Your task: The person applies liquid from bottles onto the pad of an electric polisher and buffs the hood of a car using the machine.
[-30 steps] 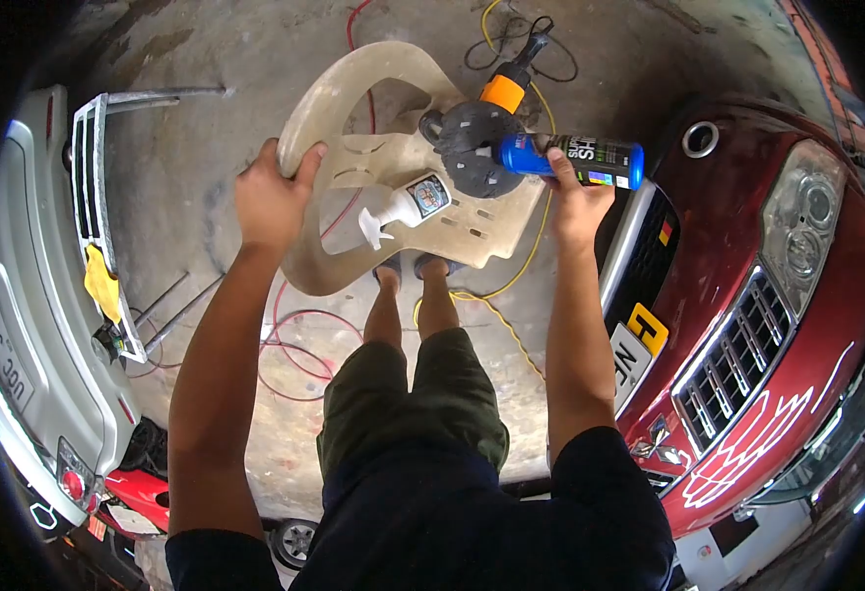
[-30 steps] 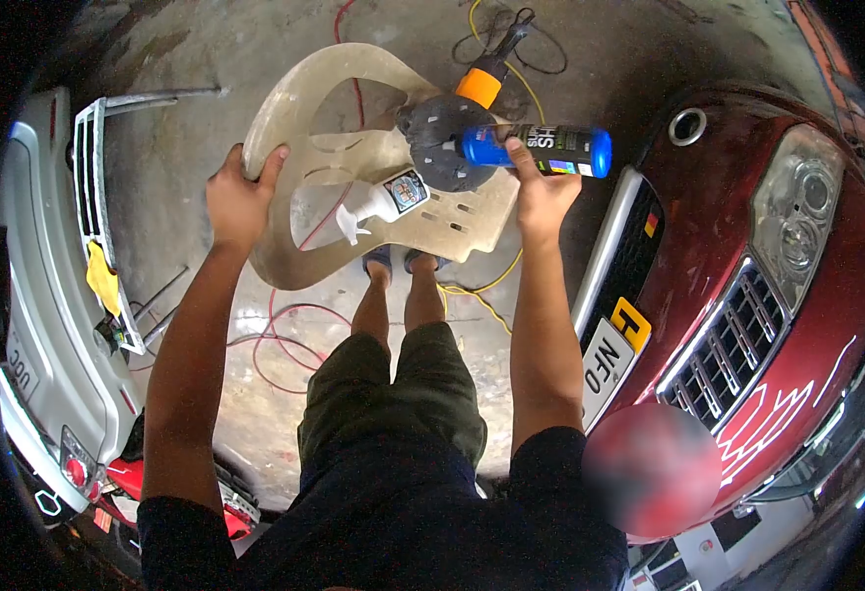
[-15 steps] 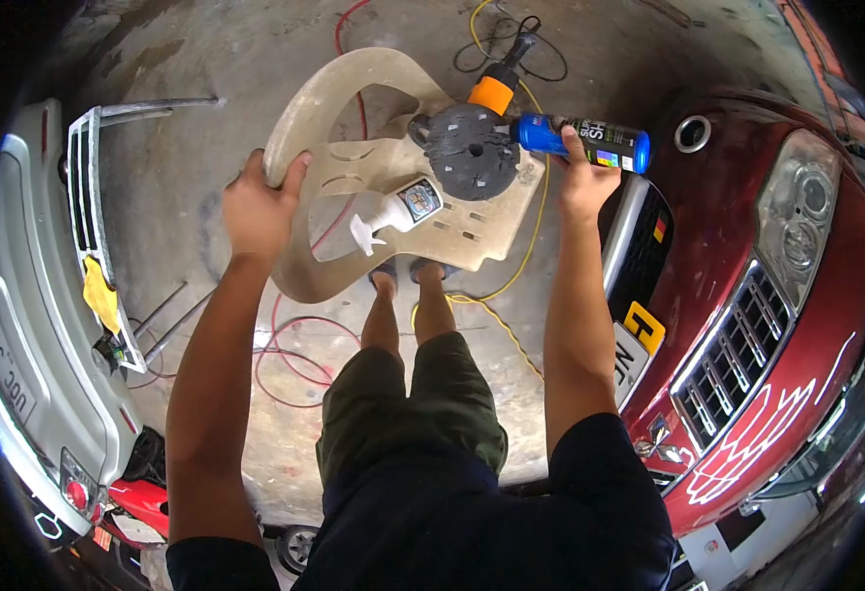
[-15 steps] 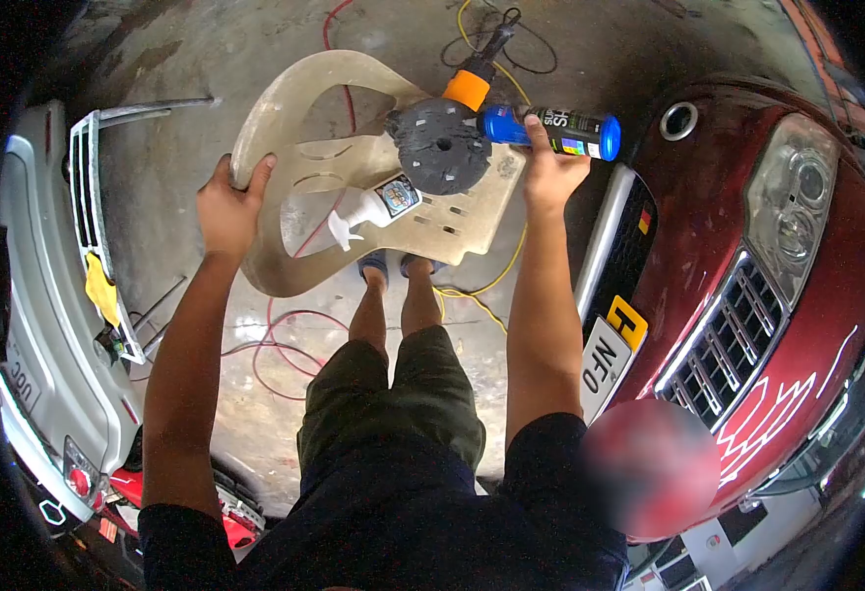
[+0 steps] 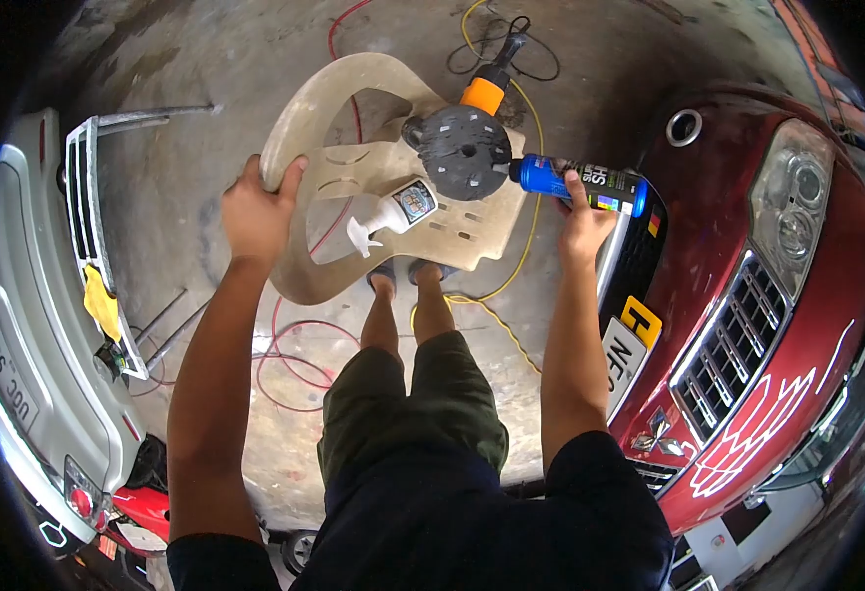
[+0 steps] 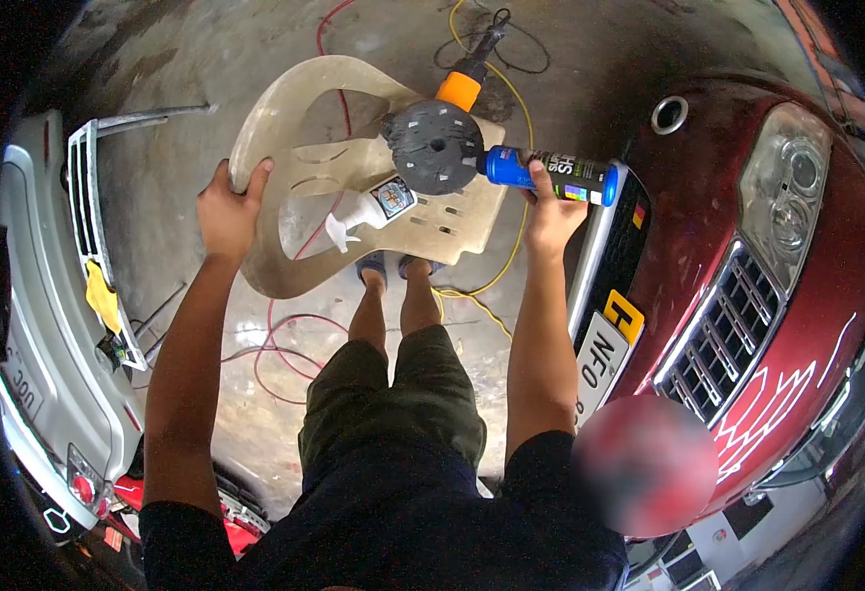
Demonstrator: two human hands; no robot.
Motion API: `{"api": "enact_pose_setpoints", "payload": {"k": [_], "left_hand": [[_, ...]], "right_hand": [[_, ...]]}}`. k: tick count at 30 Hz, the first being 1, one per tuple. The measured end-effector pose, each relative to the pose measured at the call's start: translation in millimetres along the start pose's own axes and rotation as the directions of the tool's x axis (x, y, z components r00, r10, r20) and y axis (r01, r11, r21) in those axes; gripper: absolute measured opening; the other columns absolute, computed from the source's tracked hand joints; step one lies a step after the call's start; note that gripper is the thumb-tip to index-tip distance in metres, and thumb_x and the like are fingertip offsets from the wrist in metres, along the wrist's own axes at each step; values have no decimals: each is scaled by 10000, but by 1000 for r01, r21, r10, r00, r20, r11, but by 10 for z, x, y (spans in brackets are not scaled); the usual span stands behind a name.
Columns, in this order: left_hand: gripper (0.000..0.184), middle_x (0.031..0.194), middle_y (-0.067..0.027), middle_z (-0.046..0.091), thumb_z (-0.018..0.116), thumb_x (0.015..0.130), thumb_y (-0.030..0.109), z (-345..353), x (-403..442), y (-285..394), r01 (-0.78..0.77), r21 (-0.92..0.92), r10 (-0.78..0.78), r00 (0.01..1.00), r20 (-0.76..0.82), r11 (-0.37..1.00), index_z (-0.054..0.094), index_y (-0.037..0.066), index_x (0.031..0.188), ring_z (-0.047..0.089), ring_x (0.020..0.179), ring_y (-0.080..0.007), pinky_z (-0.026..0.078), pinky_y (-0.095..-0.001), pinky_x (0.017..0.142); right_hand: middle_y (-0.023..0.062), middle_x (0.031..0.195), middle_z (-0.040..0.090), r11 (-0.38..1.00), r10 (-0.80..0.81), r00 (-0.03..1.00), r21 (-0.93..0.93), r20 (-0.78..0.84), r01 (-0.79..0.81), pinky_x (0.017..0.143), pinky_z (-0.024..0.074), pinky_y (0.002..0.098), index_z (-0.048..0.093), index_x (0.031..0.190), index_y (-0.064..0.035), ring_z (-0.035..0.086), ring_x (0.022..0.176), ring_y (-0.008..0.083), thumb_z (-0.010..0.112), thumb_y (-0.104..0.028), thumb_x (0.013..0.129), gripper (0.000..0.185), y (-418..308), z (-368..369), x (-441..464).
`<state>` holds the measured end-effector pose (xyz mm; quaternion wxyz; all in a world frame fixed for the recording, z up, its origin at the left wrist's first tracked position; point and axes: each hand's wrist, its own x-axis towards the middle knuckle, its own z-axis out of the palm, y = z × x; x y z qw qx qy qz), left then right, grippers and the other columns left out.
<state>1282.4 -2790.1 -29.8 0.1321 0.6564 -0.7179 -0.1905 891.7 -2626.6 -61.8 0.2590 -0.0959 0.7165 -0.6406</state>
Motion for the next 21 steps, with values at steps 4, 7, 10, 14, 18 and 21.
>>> {"api": "enact_pose_setpoints", "payload": {"k": [4, 7, 10, 14, 18, 21], "left_hand": [[499, 813, -236, 752, 808, 942, 490, -23, -11, 15, 1, -20, -1, 1000, 15, 1000, 720, 0, 976, 763, 767, -418, 586, -467, 695], [554, 797, -247, 738, 799, 919, 551, -12, -16, 5, -15, -72, 14, 1000, -21, 997, 697, 6, 920, 731, 755, -464, 580, -507, 682], [546, 791, -237, 741, 803, 916, 547, -5, -10, 1, -28, -44, 26, 999, -36, 999, 706, 10, 925, 735, 745, -452, 583, -498, 678], [537, 786, -224, 743, 809, 909, 548, -34, -21, 26, -4, -82, 3, 1000, -15, 997, 711, 21, 924, 738, 737, -442, 583, -495, 665], [548, 782, -218, 743, 798, 911, 566, -12, -18, -1, 2, -52, -3, 1000, -11, 999, 708, 26, 922, 740, 733, -436, 582, -496, 655], [527, 771, -208, 746, 808, 927, 532, -5, -18, -12, 4, -38, -5, 1000, -8, 999, 718, 13, 945, 758, 714, -395, 581, -470, 658]], "right_hand": [[103, 1010, 745, 997, -49, 999, -52, 4, 49, 696, 673, 351, 652, 1135, -7, 747, 822, 178, 871, -41, 881, 337, 136, -70, -65], [141, 1096, 744, 994, -91, 995, -66, 28, 93, 777, 696, 443, 636, 1213, 10, 768, 935, 244, 853, -48, 891, 392, 182, -162, -64], [137, 1091, 747, 993, -85, 996, -77, 33, 87, 758, 694, 419, 639, 1207, 7, 766, 913, 235, 857, -61, 892, 390, 87, -156, -166], [110, 1084, 749, 997, -43, 994, -58, 104, 49, 761, 679, 375, 650, 1202, -17, 760, 914, 206, 865, -66, 895, 378, 88, -40, -389], [113, 1090, 745, 979, -145, 972, -119, 184, 168, 791, 675, 367, 657, 1188, 1, 753, 918, 186, 842, 3, 901, 342, 282, 79, -463], [110, 1085, 748, 974, -189, 962, -84, 195, 209, 794, 672, 355, 664, 1174, 6, 752, 927, 180, 842, 1, 901, 326, 288, 116, -495]]}}
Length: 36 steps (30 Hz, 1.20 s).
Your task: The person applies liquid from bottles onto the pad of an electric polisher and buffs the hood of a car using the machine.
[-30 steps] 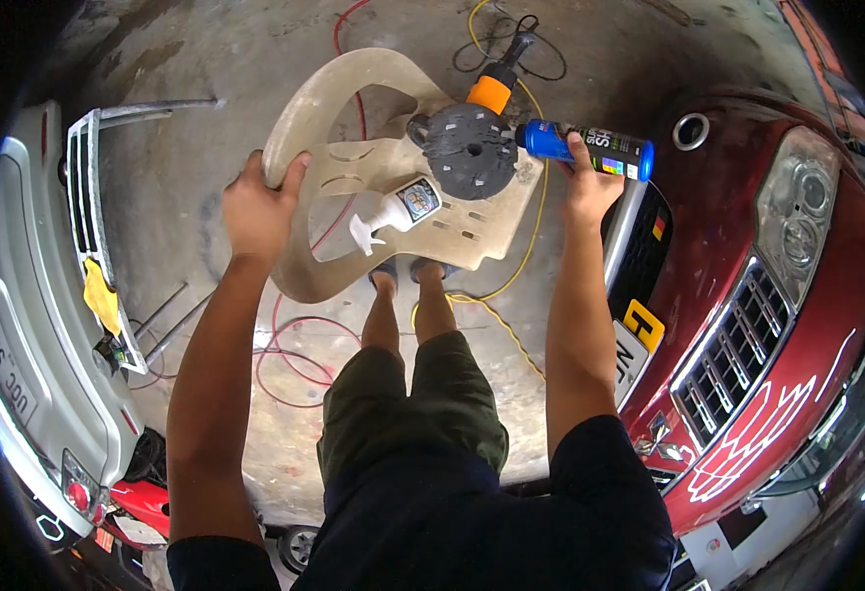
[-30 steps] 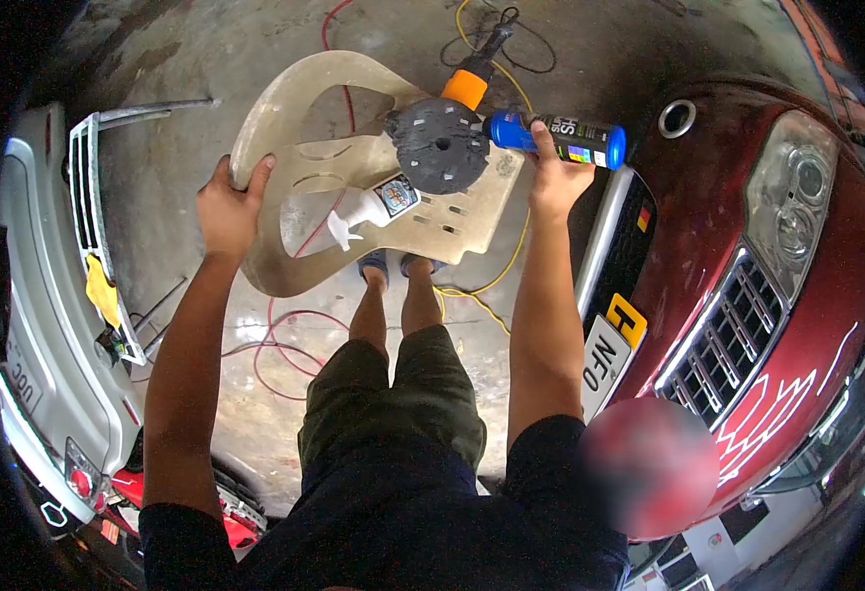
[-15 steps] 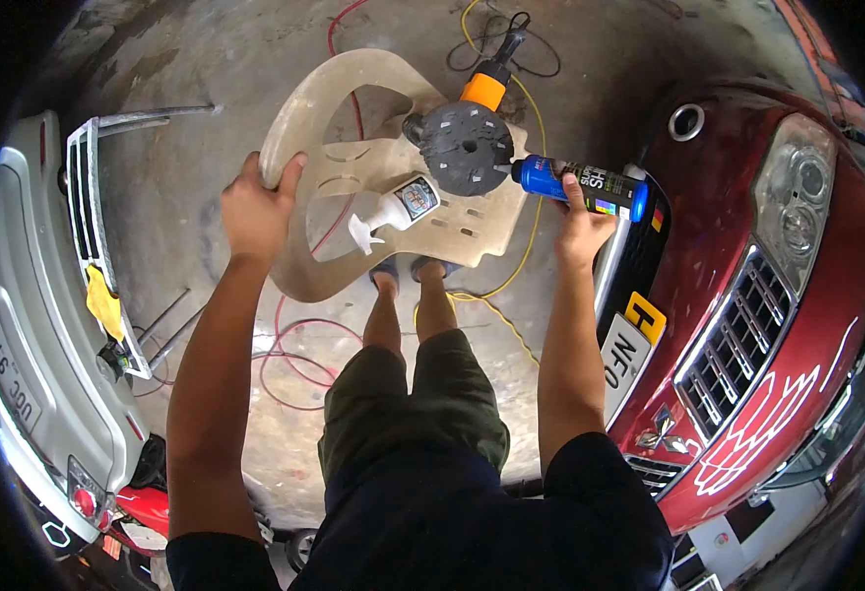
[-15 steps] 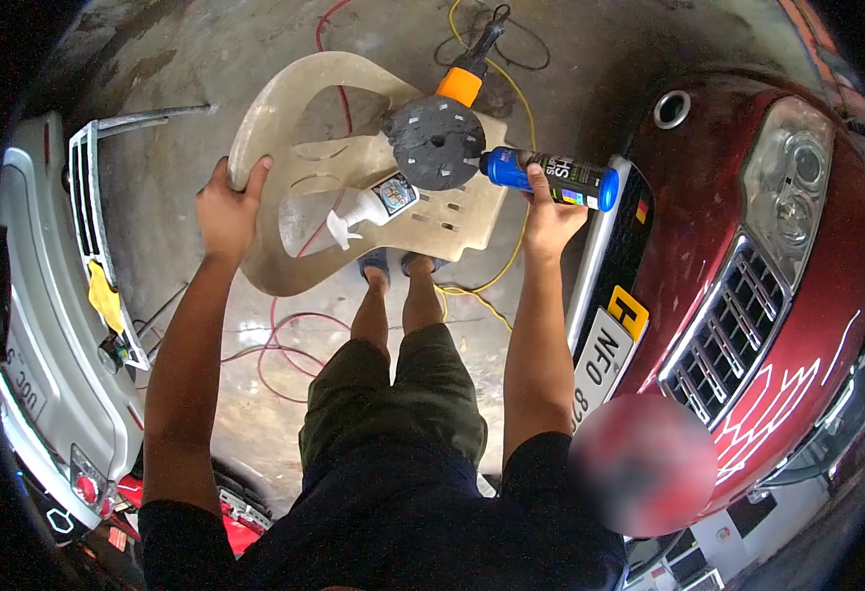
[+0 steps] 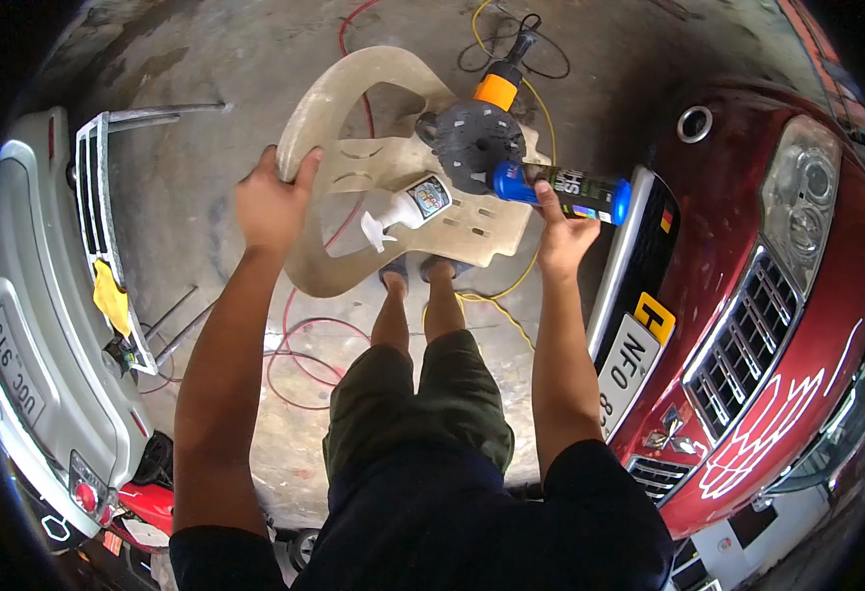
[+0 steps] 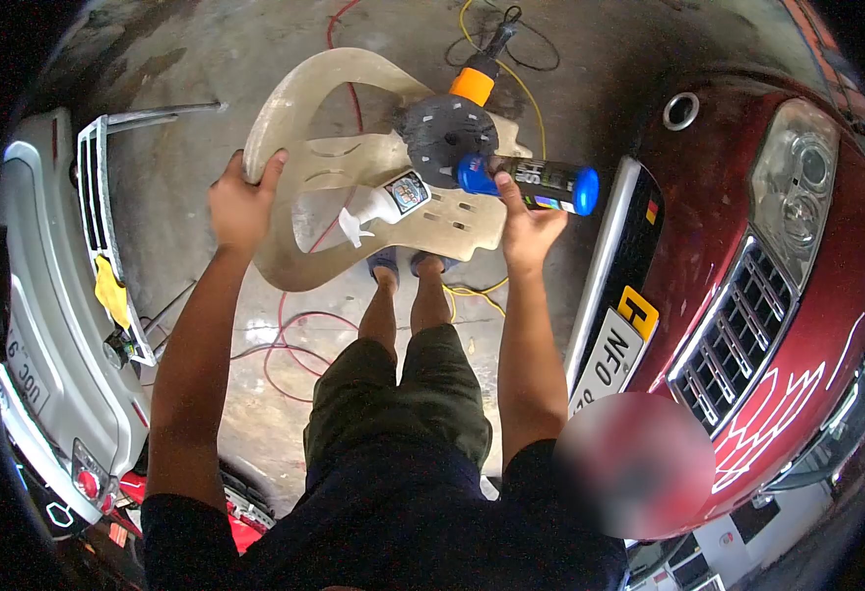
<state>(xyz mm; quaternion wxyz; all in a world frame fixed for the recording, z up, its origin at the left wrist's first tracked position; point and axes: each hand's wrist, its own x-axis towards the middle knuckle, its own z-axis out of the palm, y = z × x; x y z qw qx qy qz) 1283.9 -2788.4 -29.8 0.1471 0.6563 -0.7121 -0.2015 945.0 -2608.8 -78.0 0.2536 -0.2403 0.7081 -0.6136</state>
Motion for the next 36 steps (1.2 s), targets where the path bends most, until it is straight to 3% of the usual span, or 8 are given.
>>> {"api": "enact_pose_setpoints", "payload": {"k": [7, 10, 13, 17, 21, 26, 32, 36], "left_hand": [[509, 673, -177, 710, 824, 926, 505, 36, 3, -37, -104, -28, 101, 991, -86, 994, 713, 8, 922, 725, 606, -362, 573, -455, 623], [459, 890, -205, 753, 812, 945, 461, -85, 5, 80, 86, -23, -83, 991, 106, 996, 707, 23, 1034, 740, 775, -379, 591, -456, 741], [468, 1284, -249, 672, 793, 962, 382, 0, -26, 81, -252, -66, 237, 955, -178, 965, 668, 43, 1258, 664, 1127, -433, 537, -502, 979], [743, 1506, -245, 517, 775, 946, 371, 100, -338, 226, -788, 332, 755, 604, 255, 519, 484, 35, 1540, 441, 1400, -510, 368, -570, 1193], [830, 1402, -248, 601, 803, 883, 434, 1152, -723, 170, -401, 144, 167, 645, 746, 905, 497, -10, 1514, 620, 1245, -430, 539, -527, 1031], [821, 1197, -291, 742, 858, 828, 498, 2206, -771, -464, -156, 247, -102, 613, 783, 956, 590, -66, 1360, 731, 1122, -440, 589, -503, 961], [509, 1005, -221, 786, 841, 835, 437, 1470, -607, 514, -243, 238, -136, 371, 919, 940, 734, -35, 991, 778, 899, -385, 618, -475, 773], [366, 686, -32, 626, 694, 975, 416, 1075, -892, 433, 386, 139, -154, 9, 988, 912, 715, 55, 1038, 603, 593, -187, 493, -387, 551]], "right_hand": [[75, 1089, 763, 719, 638, 757, 459, -137, -523, 736, 688, 407, 674, 1178, -107, 771, 903, 235, 773, -380, 957, 365, 530, -588, -108], [73, 1070, 734, 541, 766, 643, 520, 21, -661, 845, 660, 504, 655, 1174, -166, 744, 918, 294, 762, -438, 899, 401, 1540, -824, -317], [51, 1014, 729, 491, 859, 510, 220, 35, -843, 754, 608, 399, 653, 1137, -169, 732, 895, 227, 782, -403, 870, 377, 1803, -524, -454], [181, 1149, 715, 799, 551, 826, -213, -116, -563, 879, 586, 496, 484, 1472, -79, 726, 1009, 332, 864, -468, 767, 890, 2710, -92, -407], [284, 1248, 664, 769, 428, 901, -495, -71, -404, 992, 552, 519, 421, 1540, -73, 680, 1128, 473, 886, -347, 810, 908, 2334, 198, -253], [286, 1419, 534, 707, 379, 919, -607, -107, -363, 1072, 517, 503, 451, 1509, -90, 586, 1277, 468, 868, -230, 843, 798, 2103, 241, -383], [218, 1474, 526, 720, 36, 764, -547, 644, 428, 1189, 406, 574, 521, 1478, -75, 491, 1417, 428, 872, -216, 771, 801, 1436, 12, -969], [139, 1533, 537, 791, -229, 713, -300, 663, 533, 1272, 303, 579, 580, 1444, -100, 459, 1480, 388, 884, -303, 731, 801, 773, -41, -1241]]}}
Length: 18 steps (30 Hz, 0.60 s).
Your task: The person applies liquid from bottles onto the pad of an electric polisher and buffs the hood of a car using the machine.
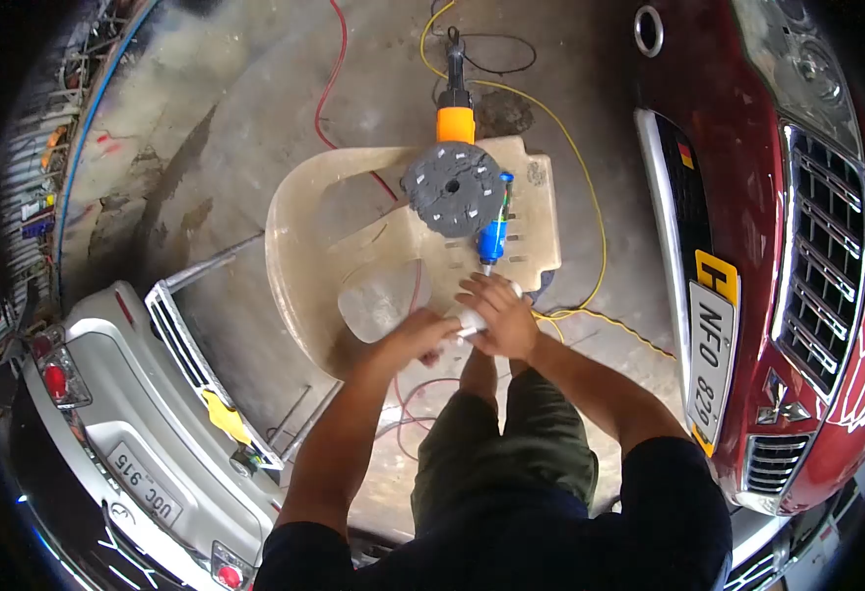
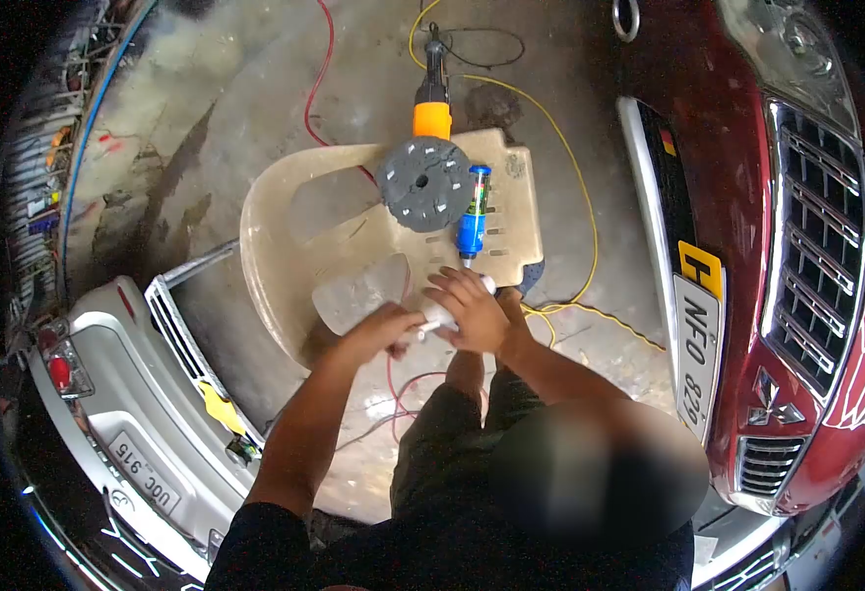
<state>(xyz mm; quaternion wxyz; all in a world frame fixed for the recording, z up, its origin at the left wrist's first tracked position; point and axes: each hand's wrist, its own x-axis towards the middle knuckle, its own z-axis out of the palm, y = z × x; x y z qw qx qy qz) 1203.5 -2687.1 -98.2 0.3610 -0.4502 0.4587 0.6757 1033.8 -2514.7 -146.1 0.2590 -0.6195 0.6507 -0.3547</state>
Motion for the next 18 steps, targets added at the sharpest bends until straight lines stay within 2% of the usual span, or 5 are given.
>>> {"api": "enact_pose_setpoints", "payload": {"k": [4, 10, 11, 14, 18], "left_hand": [[619, 650, -17, 550, 308, 1128, 624, 564, -515, 305, 149, -553, 55, 941, 334, 820, 621, 125, 936, 476, 475, -156, 431, -337, 474], [734, 869, -183, 767, 317, 1100, 680, 577, -1084, 1234, -4, -339, 97, 962, 256, 941, 692, 49, 1095, 709, 638, -248, 560, -351, 591], [693, 879, -186, 772, 367, 1105, 642, 428, -1060, 1245, -153, -187, 160, 987, 23, 970, 699, 35, 1135, 731, 681, -254, 577, -358, 631], [475, 885, -203, 777, 549, 1101, 457, -362, -441, 844, -356, 367, 503, 716, -484, 859, 716, 21, 1190, 774, 794, -359, 613, -416, 757], [438, 1212, -276, 708, 720, 957, 210, -1053, 431, 741, 24, 800, 601, 646, -470, 600, 642, 24, 1346, 674, 1154, -498, 553, -502, 1014]], "right_hand": [[163, 1411, 610, 997, 5, 979, -75, -206, -21, 1262, 276, 649, 607, 1362, -43, 514, 1420, 396, 842, -267, 701, 737, -437, -274, -183], [306, 1321, 592, 939, 217, 925, 325, -313, -110, 1241, 311, 643, 521, 1397, 47, 552, 1306, 523, 787, -212, 830, 678, -556, -971, 118], [278, 1176, 662, 906, 361, 873, 345, -329, -245, 1075, 500, 568, 530, 1348, 35, 649, 1139, 505, 743, -255, 960, 530, -445, -850, 148], [174, 799, 708, 683, 601, 790, 594, -125, -425, 690, 552, 482, 513, 1194, -18, 728, 736, 379, 699, -350, 1048, 407, -302, -1182, 512], [179, 826, 720, 547, 726, 687, 584, 26, -600, 756, 576, 462, 524, 1214, 3, 736, 785, 396, 699, -416, 1048, 484, -177, -1388, 842]]}}
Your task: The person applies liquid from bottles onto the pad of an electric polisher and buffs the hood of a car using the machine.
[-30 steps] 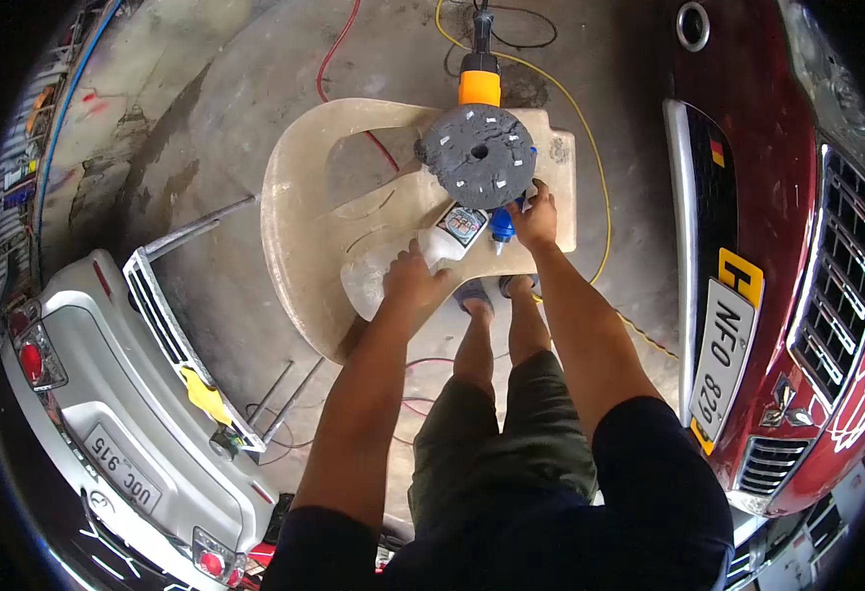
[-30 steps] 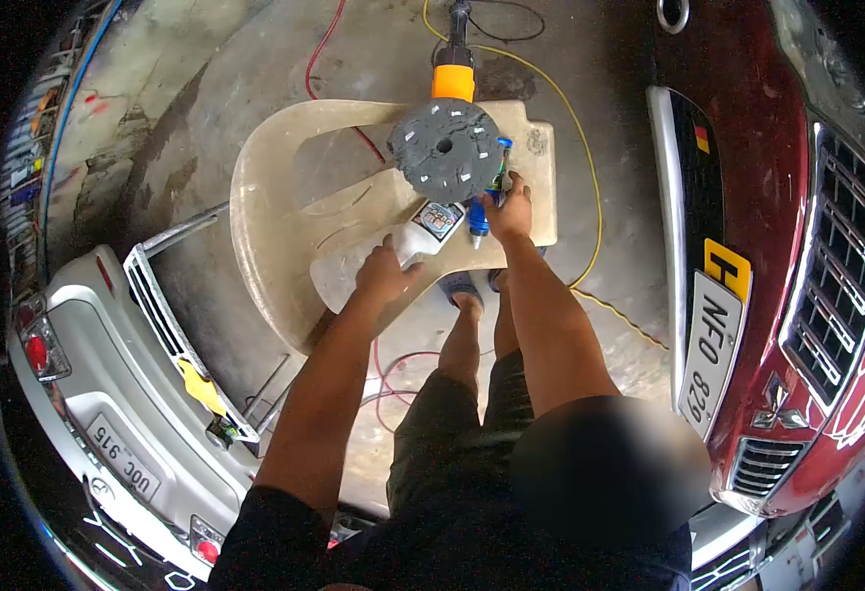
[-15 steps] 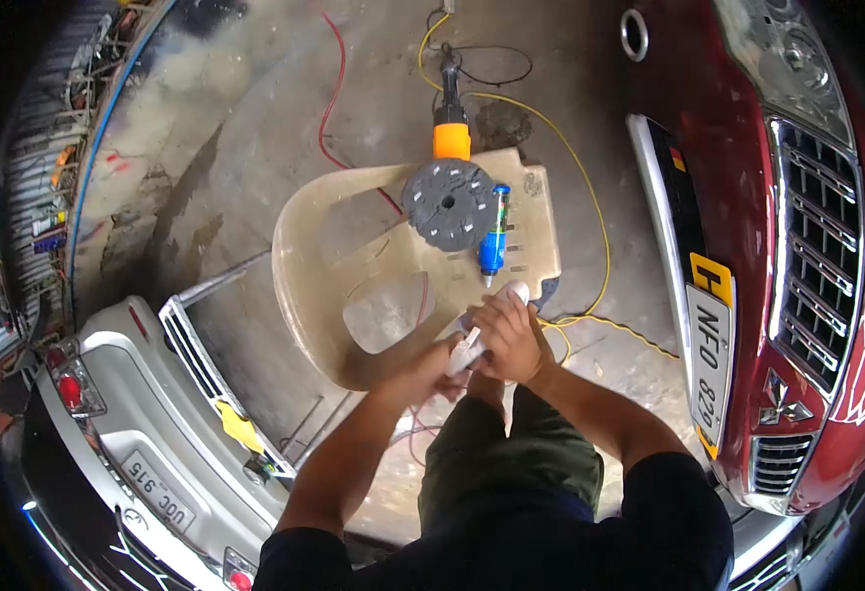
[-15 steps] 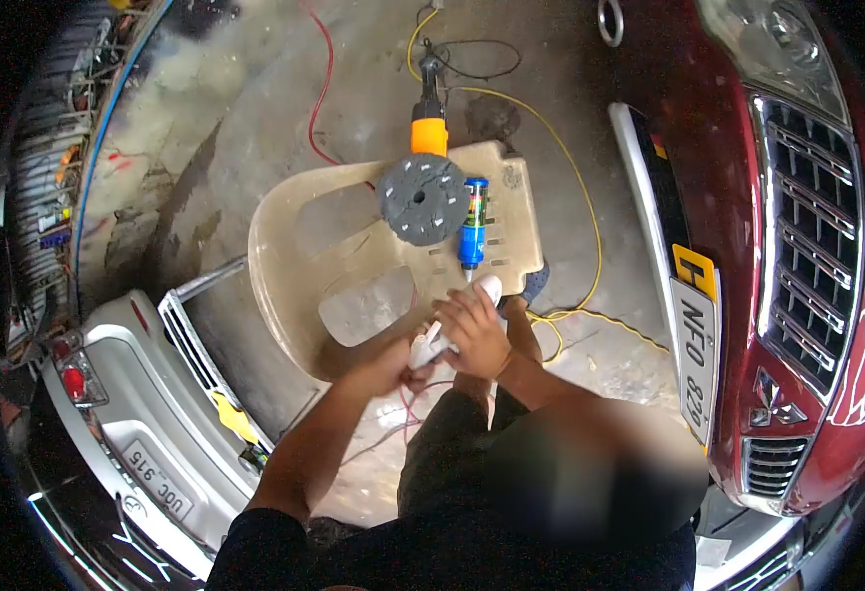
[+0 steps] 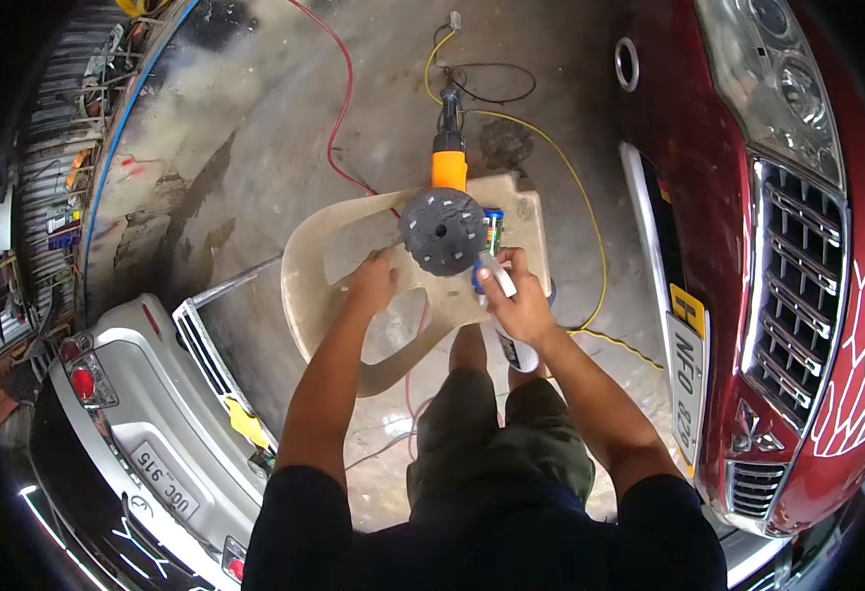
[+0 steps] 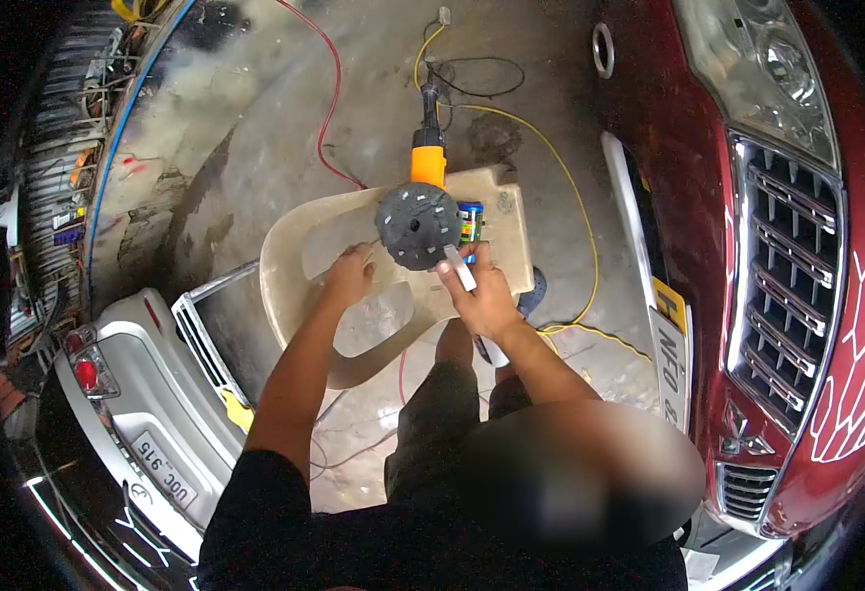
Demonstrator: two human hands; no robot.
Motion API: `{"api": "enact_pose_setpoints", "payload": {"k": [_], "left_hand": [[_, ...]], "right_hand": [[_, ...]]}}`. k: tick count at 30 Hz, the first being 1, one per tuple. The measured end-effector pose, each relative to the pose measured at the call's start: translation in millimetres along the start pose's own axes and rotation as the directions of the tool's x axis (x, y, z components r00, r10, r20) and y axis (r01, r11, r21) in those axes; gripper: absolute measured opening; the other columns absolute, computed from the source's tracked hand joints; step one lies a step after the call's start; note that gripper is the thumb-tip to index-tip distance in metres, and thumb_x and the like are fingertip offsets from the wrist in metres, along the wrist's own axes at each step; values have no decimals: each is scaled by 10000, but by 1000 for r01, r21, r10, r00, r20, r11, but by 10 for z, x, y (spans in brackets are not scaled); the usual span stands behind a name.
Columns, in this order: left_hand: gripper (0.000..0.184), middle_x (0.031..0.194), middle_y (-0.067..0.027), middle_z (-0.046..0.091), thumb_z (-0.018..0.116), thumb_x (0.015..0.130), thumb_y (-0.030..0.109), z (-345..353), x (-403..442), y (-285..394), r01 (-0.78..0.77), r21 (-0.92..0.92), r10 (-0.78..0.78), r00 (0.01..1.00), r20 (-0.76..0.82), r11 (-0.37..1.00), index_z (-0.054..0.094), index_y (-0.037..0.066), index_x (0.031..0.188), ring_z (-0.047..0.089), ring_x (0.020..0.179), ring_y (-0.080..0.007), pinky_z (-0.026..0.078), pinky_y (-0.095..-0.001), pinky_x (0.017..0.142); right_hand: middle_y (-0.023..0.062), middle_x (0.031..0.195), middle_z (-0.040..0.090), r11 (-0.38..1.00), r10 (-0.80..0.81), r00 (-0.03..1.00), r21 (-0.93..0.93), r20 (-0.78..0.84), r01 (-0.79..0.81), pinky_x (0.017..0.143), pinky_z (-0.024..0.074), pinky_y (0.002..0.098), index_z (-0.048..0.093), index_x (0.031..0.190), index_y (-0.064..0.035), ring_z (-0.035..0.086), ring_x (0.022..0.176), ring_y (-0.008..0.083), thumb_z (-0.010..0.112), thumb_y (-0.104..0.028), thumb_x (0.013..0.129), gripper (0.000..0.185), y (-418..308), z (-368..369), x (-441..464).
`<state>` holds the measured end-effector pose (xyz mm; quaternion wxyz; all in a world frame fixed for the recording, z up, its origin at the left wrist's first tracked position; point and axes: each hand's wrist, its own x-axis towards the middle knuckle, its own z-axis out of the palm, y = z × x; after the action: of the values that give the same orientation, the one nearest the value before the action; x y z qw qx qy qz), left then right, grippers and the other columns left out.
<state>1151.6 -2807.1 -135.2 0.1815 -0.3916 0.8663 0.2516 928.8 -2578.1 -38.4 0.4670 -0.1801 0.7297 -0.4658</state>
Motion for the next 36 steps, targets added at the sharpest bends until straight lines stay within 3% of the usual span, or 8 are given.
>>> {"api": "enact_pose_setpoints", "payload": {"k": [3, 7, 9, 13, 23, 27, 30, 36], "left_hand": [[642, 1526, -263, 529, 774, 895, 127, 365, 622, -242, -163, -81, 162, 987, -10, 983, 528, 41, 1482, 574, 1347, -455, 503, -513, 1114], [692, 1554, -247, 512, 799, 861, 92, 783, 1174, -396, -232, -319, 204, 972, -120, 919, 529, 46, 1496, 562, 1380, -407, 490, -475, 1139], [634, 1495, -245, 584, 805, 860, 124, 1008, 1363, -524, -328, -427, 320, 943, -91, 843, 587, 34, 1449, 625, 1320, -376, 516, -464, 1100], [429, 1282, -231, 724, 792, 875, 164, 815, 1397, -430, -6, -724, 133, 984, 119, 690, 715, 18, 1270, 715, 1170, -348, 551, -435, 1003], [385, 1259, -173, 769, 739, 910, 119, 223, 1489, -159, -57, -684, 291, 928, 232, 727, 740, 6, 1278, 705, 1151, -253, 533, -406, 1028], [386, 1281, -159, 770, 718, 926, 111, 753, 1821, -508, -287, -597, 488, 849, 204, 749, 735, 7, 1297, 707, 1139, -248, 535, -402, 1030], [355, 1257, -179, 777, 704, 924, 115, 720, 1754, -443, 15, -727, 332, 883, 332, 686, 751, 20, 1264, 731, 1128, -261, 551, -410, 995], [302, 1022, -204, 796, 821, 832, 187, 540, 1835, -186, -365, -464, 456, 884, 100, 807, 796, 2, 1069, 770, 944, -284, 584, -410, 851]], "right_hand": [[183, 851, 738, 839, -410, 908, -427, -87, 338, 809, 586, 465, 566, 1275, 12, 743, 830, 417, 690, -452, 1046, 532, 271, 40, 161], [209, 926, 760, 975, 80, 997, -207, -6, -79, 832, 587, 480, 698, 1146, 20, 750, 888, 414, 733, -480, 1005, 521, -297, -20, 176], [224, 941, 759, 956, 18, 1000, -294, -17, -22, 832, 585, 490, 714, 1080, 23, 747, 900, 423, 756, -473, 985, 506, -485, 16, 258], [250, 930, 749, 899, -69, 996, -436, -58, 36, 810, 581, 509, 721, 1007, 12, 739, 895, 447, 777, -466, 957, 484, -503, 187, 422], [239, 1005, 755, 846, 44, 987, -531, 155, 45, 819, 590, 522, 729, 1075, -30, 747, 904, 428, 774, -450, 931, 445, -554, 377, 202], [236, 1005, 753, 875, 77, 982, -483, 171, 16, 837, 590, 525, 726, 1100, -33, 743, 921, 439, 768, -417, 940, 418, -392, 244, 221], [261, 1004, 745, 823, 134, 990, -561, 45, -86, 833, 579, 535, 710, 1060, -24, 734, 933, 458, 776, -410, 943, 409, -340, 131, 299], [214, 997, 744, 971, 94, 939, -179, -330, -160, 880, 581, 422, 682, 1132, 37, 762, 976, 311, 807, -205, 965, 319, 183, -196, 176]]}}
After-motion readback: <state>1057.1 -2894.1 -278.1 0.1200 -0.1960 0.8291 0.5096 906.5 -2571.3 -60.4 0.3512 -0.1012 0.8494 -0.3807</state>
